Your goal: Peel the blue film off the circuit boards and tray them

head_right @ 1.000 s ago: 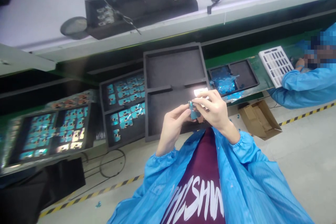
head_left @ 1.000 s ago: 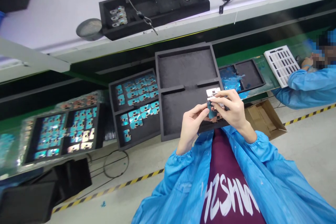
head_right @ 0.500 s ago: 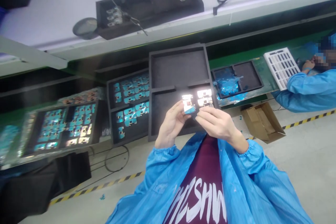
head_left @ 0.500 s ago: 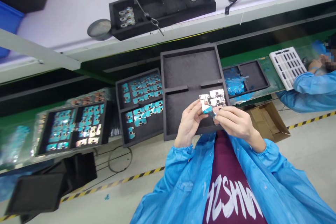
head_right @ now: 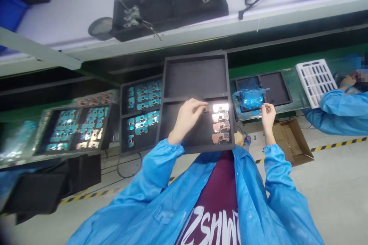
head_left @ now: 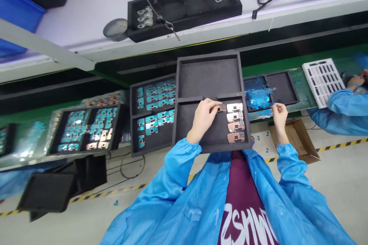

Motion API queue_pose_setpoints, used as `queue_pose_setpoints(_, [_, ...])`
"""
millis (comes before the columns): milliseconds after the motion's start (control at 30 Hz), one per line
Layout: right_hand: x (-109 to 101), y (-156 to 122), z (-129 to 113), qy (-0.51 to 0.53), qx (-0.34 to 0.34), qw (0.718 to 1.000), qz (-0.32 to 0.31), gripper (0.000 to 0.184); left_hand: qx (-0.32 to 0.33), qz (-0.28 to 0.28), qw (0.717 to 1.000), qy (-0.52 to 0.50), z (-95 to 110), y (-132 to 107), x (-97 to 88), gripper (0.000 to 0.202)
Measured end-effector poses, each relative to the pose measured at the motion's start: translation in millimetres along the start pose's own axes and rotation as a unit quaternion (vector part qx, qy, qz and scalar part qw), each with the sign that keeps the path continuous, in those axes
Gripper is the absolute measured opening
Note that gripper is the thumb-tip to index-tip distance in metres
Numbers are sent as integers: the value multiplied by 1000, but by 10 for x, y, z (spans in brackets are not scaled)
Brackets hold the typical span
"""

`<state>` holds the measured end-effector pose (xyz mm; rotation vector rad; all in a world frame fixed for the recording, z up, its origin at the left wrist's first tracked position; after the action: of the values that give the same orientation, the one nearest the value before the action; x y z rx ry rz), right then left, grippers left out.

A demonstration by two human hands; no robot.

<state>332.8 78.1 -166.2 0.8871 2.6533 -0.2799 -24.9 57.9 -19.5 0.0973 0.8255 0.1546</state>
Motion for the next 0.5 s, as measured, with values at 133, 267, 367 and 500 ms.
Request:
queue_pose_setpoints(133, [317, 419, 481, -70, 49, 996, -32, 32, 82, 25, 996, 30, -50, -119, -44, 28])
queue_pose_setpoints(267, [657, 797, 690, -155, 90, 982, -55, 21, 122, 1, 992, 40, -127, -198, -115, 31])
queue_pose_setpoints(367, [931, 993, 740, -222, 104, 967, -67, 18, 113, 9, 992, 46, -45, -267, -229, 32])
queue_pose_setpoints(500, [1161, 900, 673, -304, 73, 947, -70, 16, 59, 116, 991, 42, 66, -515, -681, 29])
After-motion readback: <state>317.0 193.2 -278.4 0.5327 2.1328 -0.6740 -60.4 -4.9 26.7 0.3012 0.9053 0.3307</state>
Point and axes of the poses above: each hand's wrist, its own y-axis towards the middle knuckle, its own x-axis out of the palm, z = x × y, the point moved 1 cm from there along y, towards the middle knuckle, and after that the axes turned 11 degrees about z, right-handed, at the moved point
